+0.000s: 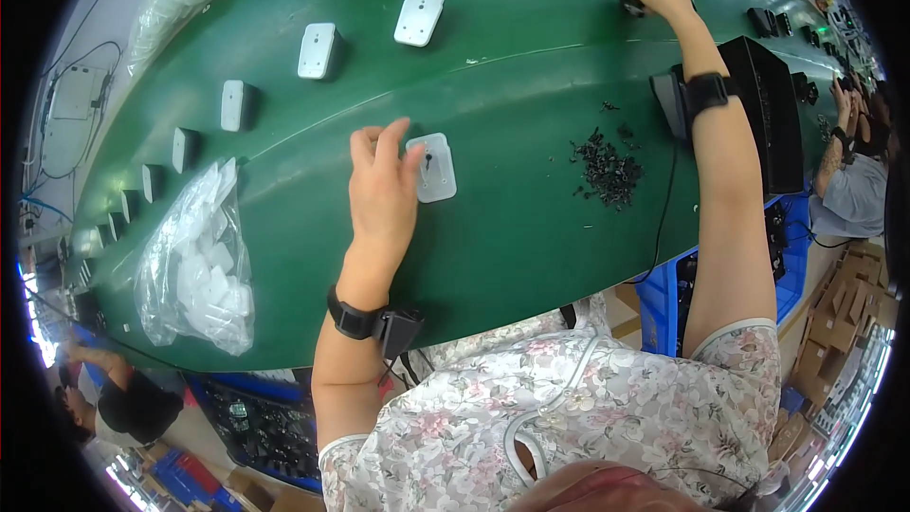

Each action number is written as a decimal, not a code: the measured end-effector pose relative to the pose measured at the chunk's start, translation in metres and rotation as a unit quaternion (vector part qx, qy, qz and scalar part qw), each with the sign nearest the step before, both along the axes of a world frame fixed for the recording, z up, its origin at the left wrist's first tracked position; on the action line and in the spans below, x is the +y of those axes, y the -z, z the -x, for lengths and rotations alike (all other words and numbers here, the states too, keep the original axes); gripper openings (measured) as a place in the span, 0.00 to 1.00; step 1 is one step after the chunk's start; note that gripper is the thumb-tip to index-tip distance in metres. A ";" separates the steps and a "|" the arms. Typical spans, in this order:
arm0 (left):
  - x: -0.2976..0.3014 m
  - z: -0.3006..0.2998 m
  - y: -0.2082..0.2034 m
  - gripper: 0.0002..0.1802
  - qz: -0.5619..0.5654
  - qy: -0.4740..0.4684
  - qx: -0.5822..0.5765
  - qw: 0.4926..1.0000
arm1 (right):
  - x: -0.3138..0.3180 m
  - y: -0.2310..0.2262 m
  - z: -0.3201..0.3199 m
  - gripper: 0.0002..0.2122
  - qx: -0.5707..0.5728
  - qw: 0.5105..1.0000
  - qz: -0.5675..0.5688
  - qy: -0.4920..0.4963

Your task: The person assembles electronic devices by inserting a small black component into a white plastic base and then pressing a black housing over the assembly. They repeat this process multiple times, placing each completed unit onto the green assembly line surface.

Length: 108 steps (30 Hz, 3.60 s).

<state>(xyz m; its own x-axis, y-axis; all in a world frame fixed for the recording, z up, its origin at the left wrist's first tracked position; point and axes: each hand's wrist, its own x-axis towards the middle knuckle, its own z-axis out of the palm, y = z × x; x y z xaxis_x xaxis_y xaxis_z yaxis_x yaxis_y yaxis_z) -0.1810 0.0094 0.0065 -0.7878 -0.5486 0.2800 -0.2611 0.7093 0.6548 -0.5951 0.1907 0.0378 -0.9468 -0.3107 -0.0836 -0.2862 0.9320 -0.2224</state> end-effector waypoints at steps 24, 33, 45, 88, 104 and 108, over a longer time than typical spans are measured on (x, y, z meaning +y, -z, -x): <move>0.005 -0.023 0.003 0.30 -0.006 0.191 0.075 0.979 | -0.026 0.008 -0.289 0.17 0.003 0.832 0.283 -0.477; 0.001 -0.024 0.011 0.31 0.037 0.201 0.036 0.978 | -0.027 0.007 -0.290 0.17 0.036 0.831 0.232 -0.505; 0.002 -0.016 0.007 0.34 0.011 0.198 0.051 0.979 | -0.021 0.005 -0.293 0.16 0.035 0.843 0.280 -0.458; -0.068 0.205 0.041 0.19 -0.347 0.078 -0.152 0.922 | 0.034 0.037 -0.213 0.04 0.013 0.937 0.227 -0.267; -0.086 -0.159 0.010 0.03 0.307 -0.226 -0.085 0.921 | 0.034 0.020 -0.211 0.09 -0.107 0.895 0.376 -0.213; -0.122 -0.226 0.004 0.07 0.394 -0.293 -0.212 0.845 | 0.016 0.013 -0.221 0.11 -0.150 0.877 0.373 -0.262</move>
<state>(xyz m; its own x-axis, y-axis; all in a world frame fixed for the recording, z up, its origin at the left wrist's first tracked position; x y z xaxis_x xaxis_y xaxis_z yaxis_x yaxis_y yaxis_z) 0.0450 -0.1122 0.0024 -0.5673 -0.6535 0.5012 -0.8108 0.5496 -0.2011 -0.3738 0.2065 0.0253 -0.6281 -0.7707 0.1072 -0.4562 0.2532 -0.8531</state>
